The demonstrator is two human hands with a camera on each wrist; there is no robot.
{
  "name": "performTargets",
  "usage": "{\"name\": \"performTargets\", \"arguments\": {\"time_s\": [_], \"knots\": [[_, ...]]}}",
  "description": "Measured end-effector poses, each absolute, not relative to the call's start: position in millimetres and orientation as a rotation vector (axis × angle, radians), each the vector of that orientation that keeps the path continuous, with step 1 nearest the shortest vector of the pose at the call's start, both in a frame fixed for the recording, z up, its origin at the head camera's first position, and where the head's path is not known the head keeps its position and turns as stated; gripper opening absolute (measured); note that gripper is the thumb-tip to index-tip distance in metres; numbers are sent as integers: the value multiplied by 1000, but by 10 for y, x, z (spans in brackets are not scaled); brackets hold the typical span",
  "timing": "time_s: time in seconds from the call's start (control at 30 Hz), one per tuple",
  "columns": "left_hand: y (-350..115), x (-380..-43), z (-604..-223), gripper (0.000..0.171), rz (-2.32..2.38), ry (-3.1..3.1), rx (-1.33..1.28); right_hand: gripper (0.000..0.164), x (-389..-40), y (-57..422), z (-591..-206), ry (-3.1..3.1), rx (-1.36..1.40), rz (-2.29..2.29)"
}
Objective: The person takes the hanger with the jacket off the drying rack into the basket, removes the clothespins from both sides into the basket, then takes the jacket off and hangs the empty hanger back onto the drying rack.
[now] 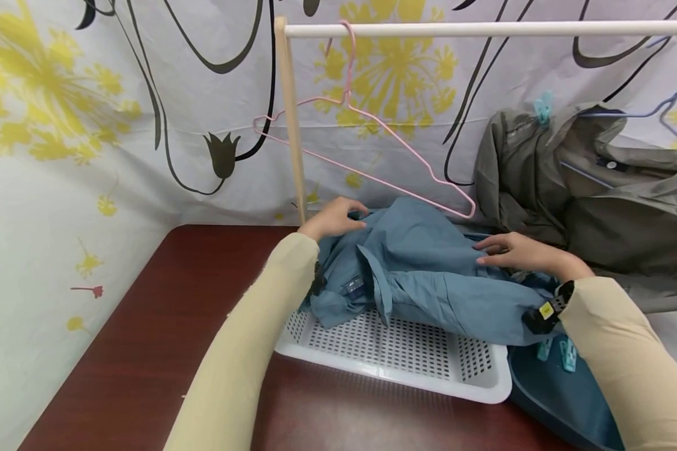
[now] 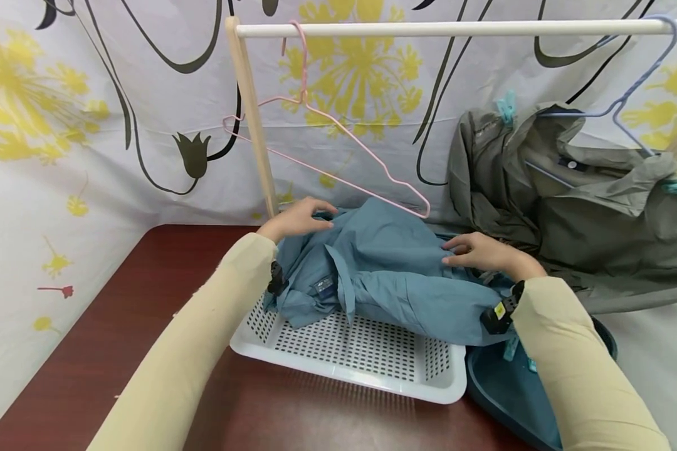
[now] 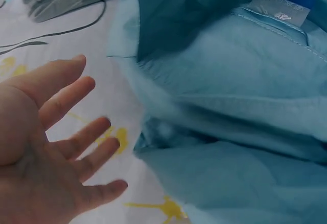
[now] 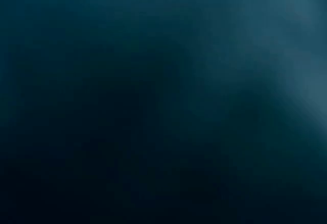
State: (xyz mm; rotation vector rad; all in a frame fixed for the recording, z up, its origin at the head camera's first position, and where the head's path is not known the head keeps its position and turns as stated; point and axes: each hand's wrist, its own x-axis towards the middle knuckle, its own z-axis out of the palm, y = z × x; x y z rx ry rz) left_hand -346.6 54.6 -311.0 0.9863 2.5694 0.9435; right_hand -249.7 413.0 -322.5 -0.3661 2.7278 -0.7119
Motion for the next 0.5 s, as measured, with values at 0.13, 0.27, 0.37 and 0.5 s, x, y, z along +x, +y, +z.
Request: {"name": "performTargets", "arguments": {"time_s": [0.13, 0.27, 0.37, 0.5], "knots": [[679, -3558, -3184, 51, 751, 2636, 917, 65, -2524, 4170, -3313, 2667, -328, -742], [767, -3600, -3261, 64, 665, 2623, 806, 72, -2538, 4194, -3369, 2600, -277, -788], [842, -3618, -3307, 71, 643, 2585, 763, 75, -2542, 4209, -3399, 2565, -255, -827], [967, -3636, -3336, 73, 544, 2587, 770, 75, -2558, 4234, -3429, 2540, -259, -888]]}}
